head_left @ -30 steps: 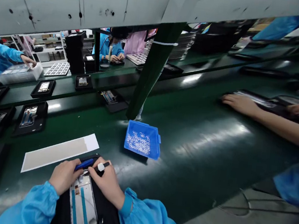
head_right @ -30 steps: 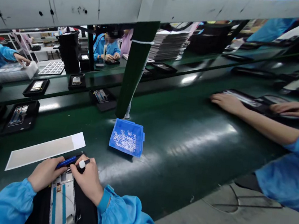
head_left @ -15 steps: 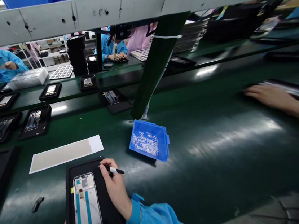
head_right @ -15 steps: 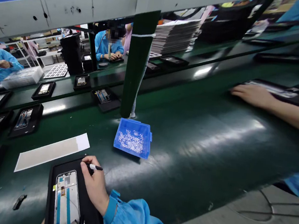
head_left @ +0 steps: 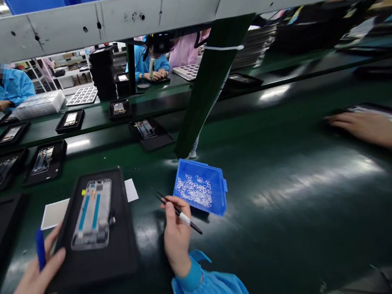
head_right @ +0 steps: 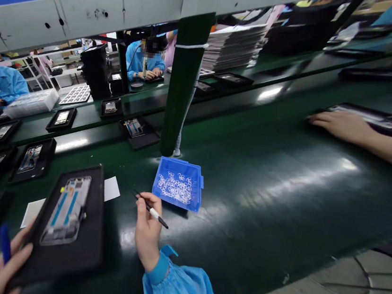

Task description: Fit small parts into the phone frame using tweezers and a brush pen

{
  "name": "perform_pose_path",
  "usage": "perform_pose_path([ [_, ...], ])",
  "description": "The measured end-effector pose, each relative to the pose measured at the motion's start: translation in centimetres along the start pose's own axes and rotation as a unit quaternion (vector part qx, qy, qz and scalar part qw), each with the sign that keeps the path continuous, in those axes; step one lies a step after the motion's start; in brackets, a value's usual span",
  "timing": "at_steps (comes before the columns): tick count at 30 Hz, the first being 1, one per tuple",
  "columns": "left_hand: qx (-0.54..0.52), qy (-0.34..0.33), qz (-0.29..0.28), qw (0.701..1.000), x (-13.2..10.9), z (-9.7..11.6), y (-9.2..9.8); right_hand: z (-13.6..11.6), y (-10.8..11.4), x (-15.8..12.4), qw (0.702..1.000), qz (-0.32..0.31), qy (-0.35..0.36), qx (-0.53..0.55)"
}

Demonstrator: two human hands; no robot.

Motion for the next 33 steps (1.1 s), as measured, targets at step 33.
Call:
perform_pose_path([
  [33,0.344,-0.109,-0.015,0.933,21.3,22.1,-27.5,2.8,-5.8,-5.8,0.914,-0.403,-0.048,0.018],
])
Point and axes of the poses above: each hand's wrist, its own x-axis towards the middle knuckle, its own y-axis out of the back of the hand, z = x × y, the point moved 5 cm from there along x, towards the middle knuckle, and after that the axes turned 10 degrees about y, right-handed, at the moved point
